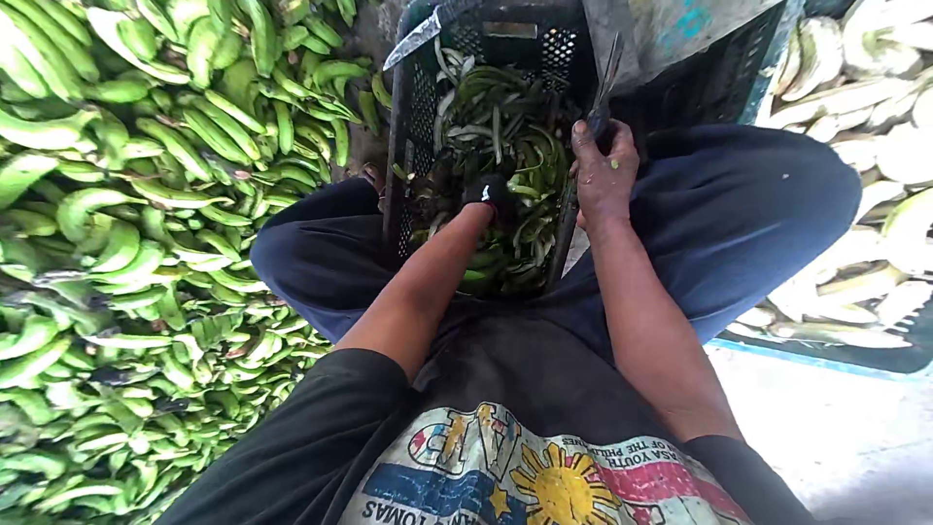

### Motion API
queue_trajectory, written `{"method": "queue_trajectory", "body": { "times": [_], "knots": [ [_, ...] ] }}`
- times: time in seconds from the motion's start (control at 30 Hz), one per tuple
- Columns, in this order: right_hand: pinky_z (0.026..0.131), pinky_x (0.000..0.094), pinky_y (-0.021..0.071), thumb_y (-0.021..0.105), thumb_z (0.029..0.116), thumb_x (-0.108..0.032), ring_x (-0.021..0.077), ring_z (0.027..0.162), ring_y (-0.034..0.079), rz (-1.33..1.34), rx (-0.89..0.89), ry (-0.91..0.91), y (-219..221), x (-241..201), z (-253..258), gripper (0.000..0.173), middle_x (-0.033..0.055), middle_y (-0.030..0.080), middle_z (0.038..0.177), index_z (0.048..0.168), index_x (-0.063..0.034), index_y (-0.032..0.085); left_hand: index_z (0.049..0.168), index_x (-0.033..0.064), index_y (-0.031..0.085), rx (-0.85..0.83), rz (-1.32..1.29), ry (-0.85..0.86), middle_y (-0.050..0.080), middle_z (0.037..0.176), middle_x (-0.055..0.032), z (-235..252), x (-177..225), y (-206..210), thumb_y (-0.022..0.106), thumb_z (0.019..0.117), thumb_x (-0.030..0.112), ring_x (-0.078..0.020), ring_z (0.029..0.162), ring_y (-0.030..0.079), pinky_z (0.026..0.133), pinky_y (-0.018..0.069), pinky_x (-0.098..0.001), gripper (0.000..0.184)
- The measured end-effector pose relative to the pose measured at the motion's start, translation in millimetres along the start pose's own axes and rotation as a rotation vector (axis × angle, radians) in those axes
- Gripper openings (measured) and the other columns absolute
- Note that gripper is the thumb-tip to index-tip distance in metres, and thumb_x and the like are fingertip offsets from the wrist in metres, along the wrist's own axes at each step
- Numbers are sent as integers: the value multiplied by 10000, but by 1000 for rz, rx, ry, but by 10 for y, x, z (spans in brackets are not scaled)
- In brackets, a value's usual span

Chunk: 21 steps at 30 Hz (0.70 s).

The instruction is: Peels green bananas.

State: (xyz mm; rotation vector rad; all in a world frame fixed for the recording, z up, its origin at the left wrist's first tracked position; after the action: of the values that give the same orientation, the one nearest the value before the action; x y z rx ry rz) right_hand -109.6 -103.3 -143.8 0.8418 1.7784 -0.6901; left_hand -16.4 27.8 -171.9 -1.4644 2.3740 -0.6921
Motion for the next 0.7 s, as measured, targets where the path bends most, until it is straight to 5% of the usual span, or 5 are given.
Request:
{"method": "queue_trajectory", "body": {
  "times": [0.17, 0.33, 0.47, 0.6, 0.7],
  "knots": [
    [927, 327, 560, 807, 878, -329, 138, 1035, 667, -151, -11, -78, 24, -49, 79, 580, 103, 675, 1167, 1332, -41, 589, 1270, 100, 667, 99, 123, 306, 660, 1244, -232, 884, -452, 107, 781, 758, 576, -434, 1201, 610, 961, 474, -698, 708],
    [885, 350, 552, 796, 881, -356, 138, 933, 671, -380, -112, -111, 111, -79, 65, 497, 79, 703, 1052, 1240, -46, 646, 1124, 103, 731, 257, 48, 543, 669, 1242, -144, 377, -872, 39, 787, 783, 514, -358, 1186, 619, 979, 492, -625, 538],
    [937, 421, 547, 799, 872, -449, 180, 985, 684, -485, -333, -123, 305, -91, 23, 541, 101, 720, 1084, 1223, -55, 677, 1106, 66, 754, 437, -209, 755, 686, 1225, -148, -128, -948, -149, 799, 763, 275, -328, 1211, 608, 1032, 477, -542, 404],
    [803, 295, 583, 807, 874, -377, 82, 880, 668, -305, -692, -131, 580, -183, -161, 492, 45, 705, 1054, 1224, -59, 672, 1098, 53, 750, 551, -308, 850, 682, 1258, -140, -461, -968, -314, 817, 760, 176, -303, 1243, 602, 1059, 480, -503, 366],
    [928, 306, 567, 864, 785, -331, 91, 1031, 661, -372, -788, -199, 658, -472, -316, 657, 62, 677, 1177, 1324, -67, 598, 1099, 64, 752, 625, -304, 919, 702, 1198, -130, -590, -958, -437, 777, 810, 215, -283, 1172, 638, 1006, 510, -490, 327]
  ]
}}
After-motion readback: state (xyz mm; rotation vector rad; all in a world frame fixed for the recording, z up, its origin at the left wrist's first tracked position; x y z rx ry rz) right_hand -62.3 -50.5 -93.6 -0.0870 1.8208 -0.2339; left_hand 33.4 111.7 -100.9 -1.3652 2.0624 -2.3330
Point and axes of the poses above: each hand's wrist, its own z-axis towards the middle knuckle, its own y-axis out of the palm, x = y × z, the point moved 6 cm from there along z, towards the middle knuckle
